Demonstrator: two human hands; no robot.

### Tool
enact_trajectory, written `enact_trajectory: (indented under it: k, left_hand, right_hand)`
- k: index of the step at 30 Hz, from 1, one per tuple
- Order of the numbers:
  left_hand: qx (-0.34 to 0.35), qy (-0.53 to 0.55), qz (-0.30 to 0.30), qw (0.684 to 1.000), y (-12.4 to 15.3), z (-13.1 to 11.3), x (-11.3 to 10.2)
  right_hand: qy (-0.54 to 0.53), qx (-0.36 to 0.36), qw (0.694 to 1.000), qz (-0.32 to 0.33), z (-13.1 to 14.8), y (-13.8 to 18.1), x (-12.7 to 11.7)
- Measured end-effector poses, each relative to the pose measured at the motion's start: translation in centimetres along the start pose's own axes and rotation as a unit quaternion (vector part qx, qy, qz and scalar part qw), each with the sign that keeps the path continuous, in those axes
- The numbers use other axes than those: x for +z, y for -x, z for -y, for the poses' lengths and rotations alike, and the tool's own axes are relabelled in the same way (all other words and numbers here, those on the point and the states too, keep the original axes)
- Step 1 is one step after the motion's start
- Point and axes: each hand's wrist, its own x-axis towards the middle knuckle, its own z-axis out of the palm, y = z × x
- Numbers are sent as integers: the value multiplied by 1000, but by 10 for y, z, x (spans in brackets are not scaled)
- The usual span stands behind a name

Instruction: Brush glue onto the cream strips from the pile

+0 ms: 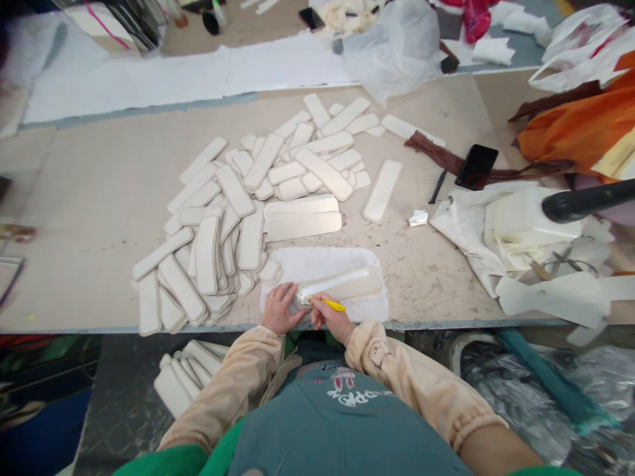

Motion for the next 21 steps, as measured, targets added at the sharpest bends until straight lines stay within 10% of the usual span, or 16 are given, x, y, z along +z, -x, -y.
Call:
enact_trajectory:
  k: [21]
  left_hand:
    - [15, -9, -29, 999, -2, 0, 2]
  right_hand:
    - [45, -63, 971, -227, 30, 44, -127]
